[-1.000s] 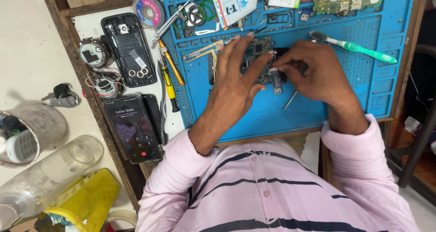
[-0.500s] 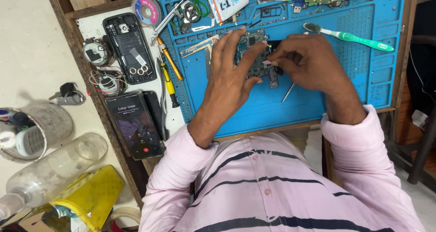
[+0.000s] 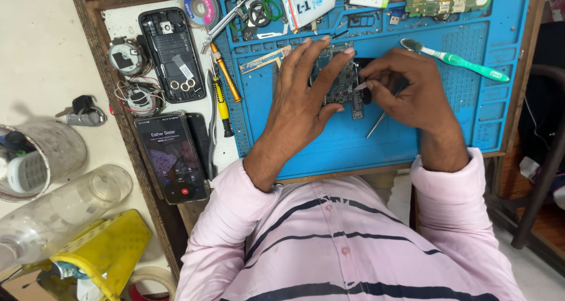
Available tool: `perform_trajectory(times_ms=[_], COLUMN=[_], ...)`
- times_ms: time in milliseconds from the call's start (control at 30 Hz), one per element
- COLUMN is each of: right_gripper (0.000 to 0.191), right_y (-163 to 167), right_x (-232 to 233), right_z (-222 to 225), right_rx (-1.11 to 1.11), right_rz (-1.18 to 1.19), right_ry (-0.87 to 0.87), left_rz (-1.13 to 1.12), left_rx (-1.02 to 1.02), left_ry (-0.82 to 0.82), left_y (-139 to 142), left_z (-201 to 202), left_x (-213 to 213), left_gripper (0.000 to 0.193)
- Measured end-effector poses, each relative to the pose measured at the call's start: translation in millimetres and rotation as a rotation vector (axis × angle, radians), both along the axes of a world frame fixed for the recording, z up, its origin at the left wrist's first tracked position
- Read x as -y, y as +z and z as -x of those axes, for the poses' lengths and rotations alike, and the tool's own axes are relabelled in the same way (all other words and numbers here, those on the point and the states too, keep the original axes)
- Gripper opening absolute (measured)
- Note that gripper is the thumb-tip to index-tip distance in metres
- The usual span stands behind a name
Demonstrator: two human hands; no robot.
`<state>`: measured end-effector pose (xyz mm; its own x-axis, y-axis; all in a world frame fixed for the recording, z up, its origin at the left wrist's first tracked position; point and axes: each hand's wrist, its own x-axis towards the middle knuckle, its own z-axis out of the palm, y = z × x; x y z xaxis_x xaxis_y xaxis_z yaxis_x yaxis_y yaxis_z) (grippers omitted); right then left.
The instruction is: The person works on a small green circuit board on a blue mat, using a metal tool to scrape and clean its surface. They then use a toothbrush to brush the board and handle a small black component, placing it on the board. The person continues to manipulate the board and components with their hands and tools.
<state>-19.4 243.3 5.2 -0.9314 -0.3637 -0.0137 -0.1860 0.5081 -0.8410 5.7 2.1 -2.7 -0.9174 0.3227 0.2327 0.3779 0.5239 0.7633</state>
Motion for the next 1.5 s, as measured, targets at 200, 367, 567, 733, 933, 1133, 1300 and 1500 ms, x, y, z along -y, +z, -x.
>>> perform_trajectory(times_ms=[200,367,567,733,933,1133,1300,1500], right_gripper=[0.023,0.026,0.025,0.028,0.029,0.027,0.026,0.021], right_y=[-1.1,3.5,9.8,2.7,0.1,3.0,1.8,-2.0], right_x=[1.9,7.8,6.1,6.9,9.5,12.4,15.1,16.3], right_z=[2.3,-1.4,-10.6,-14.3,-12.0,-10.2,-7.7,-8.0], right_rx=[0.024,-0.032,-0.19,-0.271,-0.295,-0.287,-0.253,-0.246], right_rz=[0.024,-0.108,-0.151,-0.182,-0.181,-0.192,-0.164,-0.193], right_ry=[-0.022,-0.045,-0.038,0.004,0.055,0.073,0.017,-0.022], left_rz=[-0.052,-0.011,0.013,0.02,0.012,-0.008,-0.017,-0.018], left_rx=[0.012,0.031,0.018,0.03,0.046,0.064,0.063,0.085], left_ry=[-0.016,-0.022,-0.026,-0.024,-0.019,-0.026,-0.037,-0.019], left_y=[0.0,0.6,0.1,-4.5,-6.3,-1.3,2.1,-1.0], left_z=[0.5,-0.4,1.9,1.6,1.6,1.7,2.2,1.4], left_x=[1.6,5.2,5.0,3.5,3.4,4.1,4.5,0.3], left_gripper=[0.091,0.089,0.093,0.097,0.098,0.096,0.093,0.09])
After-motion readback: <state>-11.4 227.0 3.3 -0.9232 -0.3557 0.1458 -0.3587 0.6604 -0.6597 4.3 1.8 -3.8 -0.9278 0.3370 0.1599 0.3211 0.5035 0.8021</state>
